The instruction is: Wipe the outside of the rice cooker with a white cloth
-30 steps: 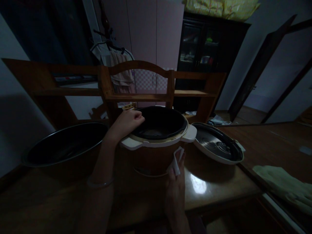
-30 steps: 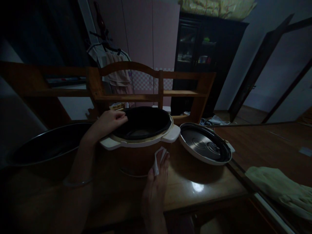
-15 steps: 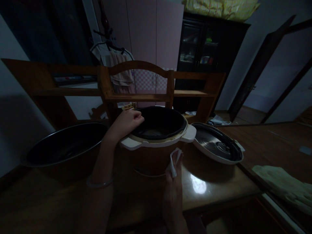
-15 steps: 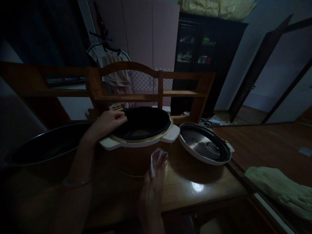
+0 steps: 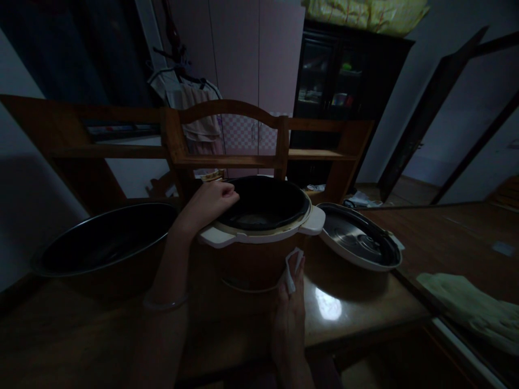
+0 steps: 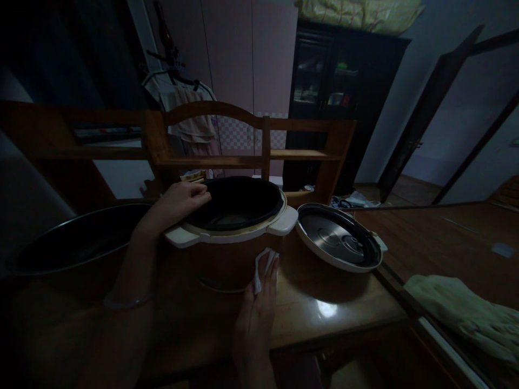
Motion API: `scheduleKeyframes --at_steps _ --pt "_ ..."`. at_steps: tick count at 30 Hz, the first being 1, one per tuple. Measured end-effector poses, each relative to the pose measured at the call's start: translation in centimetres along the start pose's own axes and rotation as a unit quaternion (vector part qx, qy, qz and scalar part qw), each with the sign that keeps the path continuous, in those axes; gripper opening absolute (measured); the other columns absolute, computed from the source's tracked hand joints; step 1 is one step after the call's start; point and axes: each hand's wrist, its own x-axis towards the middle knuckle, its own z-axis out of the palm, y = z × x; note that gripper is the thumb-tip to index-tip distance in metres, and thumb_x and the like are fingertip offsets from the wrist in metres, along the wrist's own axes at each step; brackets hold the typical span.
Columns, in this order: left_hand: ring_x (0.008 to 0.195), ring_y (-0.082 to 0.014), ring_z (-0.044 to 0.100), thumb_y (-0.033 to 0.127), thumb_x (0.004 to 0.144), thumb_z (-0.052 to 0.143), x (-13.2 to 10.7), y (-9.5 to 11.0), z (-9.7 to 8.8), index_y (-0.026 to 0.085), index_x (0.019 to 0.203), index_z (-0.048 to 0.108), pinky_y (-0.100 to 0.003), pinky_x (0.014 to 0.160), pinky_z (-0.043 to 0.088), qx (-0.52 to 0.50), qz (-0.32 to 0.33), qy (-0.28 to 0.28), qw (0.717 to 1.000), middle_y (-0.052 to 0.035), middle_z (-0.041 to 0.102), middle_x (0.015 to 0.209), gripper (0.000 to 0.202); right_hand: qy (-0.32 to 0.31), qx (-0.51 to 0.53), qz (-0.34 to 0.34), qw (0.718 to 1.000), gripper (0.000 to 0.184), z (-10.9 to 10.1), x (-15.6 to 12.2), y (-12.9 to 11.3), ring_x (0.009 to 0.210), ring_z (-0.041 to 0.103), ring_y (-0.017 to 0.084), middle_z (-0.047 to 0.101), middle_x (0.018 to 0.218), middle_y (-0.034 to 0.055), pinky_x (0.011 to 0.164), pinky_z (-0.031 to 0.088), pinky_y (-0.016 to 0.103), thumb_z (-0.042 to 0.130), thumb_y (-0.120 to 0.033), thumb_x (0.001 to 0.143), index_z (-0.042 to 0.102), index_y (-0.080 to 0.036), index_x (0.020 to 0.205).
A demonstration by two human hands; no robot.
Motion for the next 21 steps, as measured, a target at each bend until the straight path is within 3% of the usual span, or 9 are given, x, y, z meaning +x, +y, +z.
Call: scheduleKeyframes --at_steps 5,11,21 --pt "0.055 -0.0125 0.041 0.027 0.085 0.056 0.0 0.0 0.0 0.02 0.054 0.042 -0.032 0.058 0.025 -0.007 0.003 -0.002 1.0 0.0036 0.041 0.053 0.034 0.0 0.004 0.031 1.0 0.062 -0.1 -0.1 0.0 0.162 0.005 0.024 0.008 0.176 0.005 0.13 0.009 0.058 0.028 -0.045 0.108 0.016 -0.024 0.166" --pt "0.055 -0.0128 0.041 0.027 0.085 0.056 0.0 0.0 0.0 0.02 0.054 0.042 -0.032 0.058 0.025 -0.004 0.002 -0.003 1.0 0.0035 0.042 0.054 0.034 0.004 0.008 0.037 0.999 0.063 -0.2 0.1 0.9 0.162 0.006 0.025 0.009 0.176 0.0032 0.13 0.011 0.057 0.027 -0.048 0.108 0.013 -0.027 0.166" --pt "0.055 -0.012 0.04 0.025 0.085 0.056 -0.1 0.2 -0.1 0.019 0.054 0.041 -0.032 0.058 0.023 -0.011 -0.003 -0.008 1.0 0.0041 0.038 0.053 0.035 0.007 0.024 0.052 0.998 0.064 -0.2 0.1 1.9 0.162 0.006 0.021 0.007 0.175 0.0031 0.131 0.009 0.051 0.025 -0.049 0.109 0.011 -0.023 0.166"
